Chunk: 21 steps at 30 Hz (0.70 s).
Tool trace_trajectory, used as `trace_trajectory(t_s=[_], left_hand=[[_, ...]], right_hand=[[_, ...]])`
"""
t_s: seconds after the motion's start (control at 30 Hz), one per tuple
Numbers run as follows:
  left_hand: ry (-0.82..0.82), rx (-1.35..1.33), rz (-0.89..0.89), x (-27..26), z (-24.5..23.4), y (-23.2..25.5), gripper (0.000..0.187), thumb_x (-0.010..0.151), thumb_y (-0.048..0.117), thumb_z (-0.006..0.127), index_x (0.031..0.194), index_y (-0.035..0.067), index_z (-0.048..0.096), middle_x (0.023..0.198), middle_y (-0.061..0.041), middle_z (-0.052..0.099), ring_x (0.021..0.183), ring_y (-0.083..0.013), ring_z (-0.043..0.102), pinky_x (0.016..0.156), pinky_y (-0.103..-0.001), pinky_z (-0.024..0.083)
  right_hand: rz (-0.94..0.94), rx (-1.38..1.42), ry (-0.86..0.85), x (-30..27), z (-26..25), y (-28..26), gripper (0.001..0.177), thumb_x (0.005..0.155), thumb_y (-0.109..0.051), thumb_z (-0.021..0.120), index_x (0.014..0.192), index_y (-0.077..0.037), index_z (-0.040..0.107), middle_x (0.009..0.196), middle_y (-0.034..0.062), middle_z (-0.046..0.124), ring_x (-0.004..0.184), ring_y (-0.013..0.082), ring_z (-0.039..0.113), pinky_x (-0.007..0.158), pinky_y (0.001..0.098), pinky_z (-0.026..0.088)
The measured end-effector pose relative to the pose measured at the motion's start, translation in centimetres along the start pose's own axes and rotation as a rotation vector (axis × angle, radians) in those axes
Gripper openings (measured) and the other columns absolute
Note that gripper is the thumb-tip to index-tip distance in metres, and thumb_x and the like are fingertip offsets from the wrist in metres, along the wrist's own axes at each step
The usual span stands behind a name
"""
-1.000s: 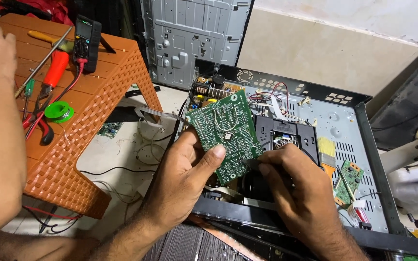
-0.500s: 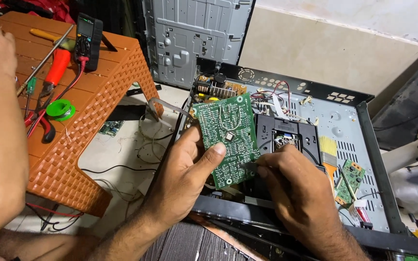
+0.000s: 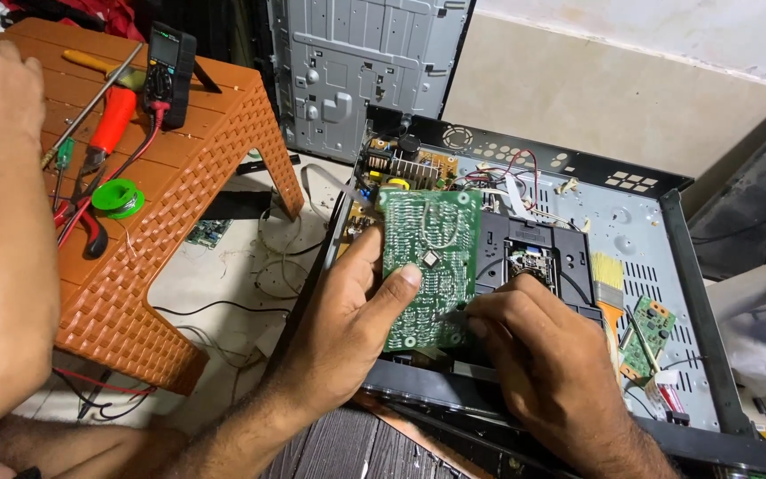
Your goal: The person holds a green circuit board and uses a small tool to scrape or clean its surface. They rotate the board to access different areas while working over an open electronic chassis.
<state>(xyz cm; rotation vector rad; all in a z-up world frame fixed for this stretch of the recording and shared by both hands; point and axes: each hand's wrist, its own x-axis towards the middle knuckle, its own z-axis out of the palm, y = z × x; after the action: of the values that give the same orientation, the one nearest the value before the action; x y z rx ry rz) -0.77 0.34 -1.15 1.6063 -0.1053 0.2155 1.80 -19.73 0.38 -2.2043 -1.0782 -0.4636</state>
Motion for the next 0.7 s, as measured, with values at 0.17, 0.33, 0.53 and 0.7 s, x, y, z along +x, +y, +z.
trace_trajectory(t_s=[0.17, 0.33, 0.53, 0.7], left_hand=[[-0.028, -0.035, 0.091, 0.1, 0.2, 0.7, 0.065, 0.099, 0.041, 0.047, 0.146, -0.004, 0.045, 0.156, -0.020, 0.050, 0.149, -0.0269, 0.042, 0.118, -0.038, 0.033], [-0.011, -0.056, -0.059, -0.1, 0.3, -0.7, 0.088, 0.097, 0.050, 0.049, 0.158, -0.004, 0.017, 0.169, -0.024, 0.017, 0.157, -0.0321, 0.022, 0.121, -0.043, 0.023], [-0.009, -0.060, -0.049, 0.0, 0.4, -1.5, 0.085, 0.098, 0.046, 0.050, 0.158, -0.005, 0.018, 0.168, -0.025, 0.017, 0.157, -0.0332, 0.020, 0.122, -0.043, 0.021], [-0.034, -0.103, -0.043, -0.1, 0.6, -1.3, 0.082, 0.099, 0.043, 0.050, 0.158, -0.005, 0.018, 0.169, -0.024, 0.016, 0.157, -0.0322, 0.019, 0.122, -0.042, 0.020]], right_hand=[[0.007, 0.001, -0.029, 0.3, -0.3, -0.6, 0.004, 0.095, -0.007, 0.061, 0.097, -0.006, 0.065, 0.081, 0.0034, 0.062, 0.062, 0.0162, 0.059, 0.053, 0.0271, 0.049], [-0.062, 0.012, -0.021, 0.3, -0.3, -0.6, 0.002, 0.094, -0.005, 0.064, 0.095, -0.004, 0.065, 0.082, 0.0048, 0.065, 0.064, 0.0166, 0.061, 0.056, 0.0267, 0.052], [-0.039, -0.002, -0.016, 0.0, -0.2, -0.4, 0.002, 0.094, -0.005, 0.063, 0.096, -0.004, 0.062, 0.081, 0.0063, 0.061, 0.065, 0.0183, 0.060, 0.057, 0.0285, 0.050], [-0.039, -0.019, -0.012, 0.0, -0.2, -0.4, 0.004, 0.094, -0.007, 0.064, 0.097, -0.005, 0.063, 0.081, 0.0051, 0.062, 0.063, 0.0176, 0.060, 0.054, 0.0285, 0.049]])
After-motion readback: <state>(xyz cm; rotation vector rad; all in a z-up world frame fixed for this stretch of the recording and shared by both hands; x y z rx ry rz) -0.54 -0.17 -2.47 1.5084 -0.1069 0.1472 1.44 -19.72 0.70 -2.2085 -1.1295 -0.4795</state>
